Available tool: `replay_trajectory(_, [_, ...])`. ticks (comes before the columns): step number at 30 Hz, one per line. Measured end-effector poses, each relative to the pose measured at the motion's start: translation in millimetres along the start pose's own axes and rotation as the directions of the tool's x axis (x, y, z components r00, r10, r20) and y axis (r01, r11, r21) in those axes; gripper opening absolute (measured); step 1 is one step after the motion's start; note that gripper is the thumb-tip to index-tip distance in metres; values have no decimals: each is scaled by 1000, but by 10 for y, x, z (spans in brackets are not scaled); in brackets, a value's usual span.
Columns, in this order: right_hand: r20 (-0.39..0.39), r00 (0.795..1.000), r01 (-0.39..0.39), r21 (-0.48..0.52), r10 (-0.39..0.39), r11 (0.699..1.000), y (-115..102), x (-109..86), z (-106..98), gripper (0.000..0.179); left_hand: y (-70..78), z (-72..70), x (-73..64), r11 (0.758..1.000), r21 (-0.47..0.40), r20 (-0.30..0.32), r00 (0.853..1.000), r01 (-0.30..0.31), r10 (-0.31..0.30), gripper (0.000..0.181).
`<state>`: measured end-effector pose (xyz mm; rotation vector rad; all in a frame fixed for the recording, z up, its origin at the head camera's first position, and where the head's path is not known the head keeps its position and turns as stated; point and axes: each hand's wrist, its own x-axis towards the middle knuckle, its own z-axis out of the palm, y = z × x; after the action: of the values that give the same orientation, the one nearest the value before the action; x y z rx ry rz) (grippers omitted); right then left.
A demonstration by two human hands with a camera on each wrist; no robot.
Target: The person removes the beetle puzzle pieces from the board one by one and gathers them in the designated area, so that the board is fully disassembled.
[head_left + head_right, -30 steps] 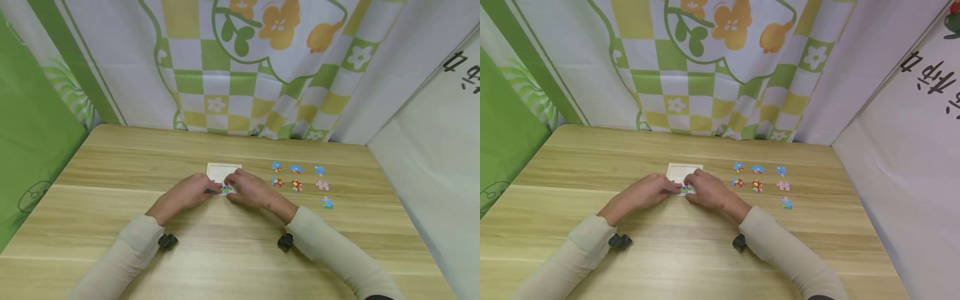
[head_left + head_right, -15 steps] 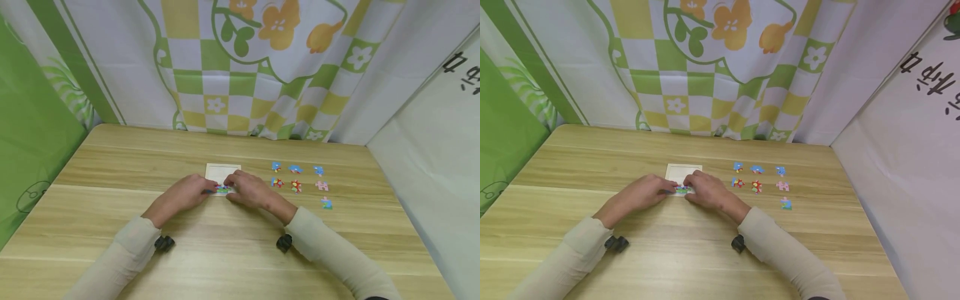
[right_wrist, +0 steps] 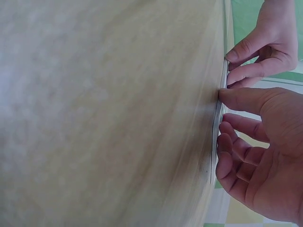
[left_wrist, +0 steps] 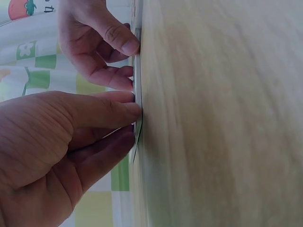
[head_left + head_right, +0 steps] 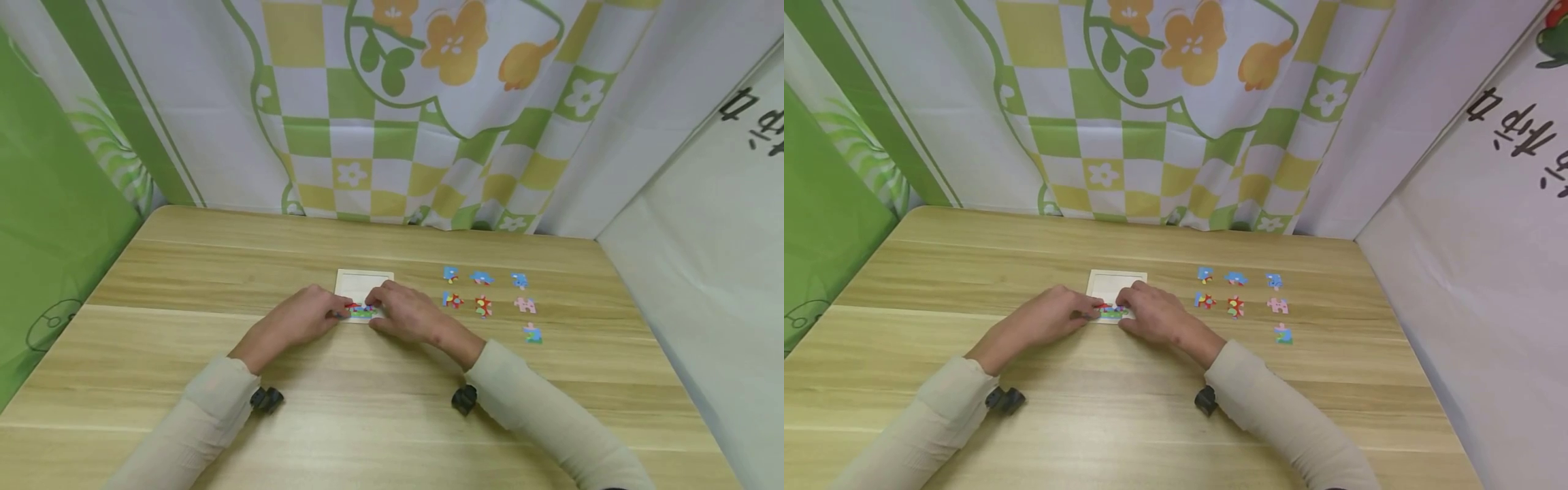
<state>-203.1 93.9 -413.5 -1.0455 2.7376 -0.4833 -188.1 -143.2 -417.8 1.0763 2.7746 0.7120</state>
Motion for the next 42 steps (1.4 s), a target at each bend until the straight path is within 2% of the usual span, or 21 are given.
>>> replay_trajectory(6, [0,1000,17,-42,-17,999,-8,6,0,32,-10,5,-1,999,-40,-8,1000,7,-7,19])
replay_trajectory(12, [6,1000,3,-59,-2,998,-24,5,-2,34,-21,23,7,998,-59,-12,1000,23,-23,17])
replay_trajectory(24, [-20,1000,-23,-45,22,999,-47,-2,18,35,-6,24,21,999,-43,7,1000,30,-29,19])
replay_trajectory(33, [-55,997,-51,-71,47,996,-69,-11,23,34,-11,18,21,998,-45,30,998,48,-47,22])
replay_trajectory(42, [-135,990,-37,20,40,999,-60,15,12,15,-4,6,21,998,-58,21,999,39,-38,22])
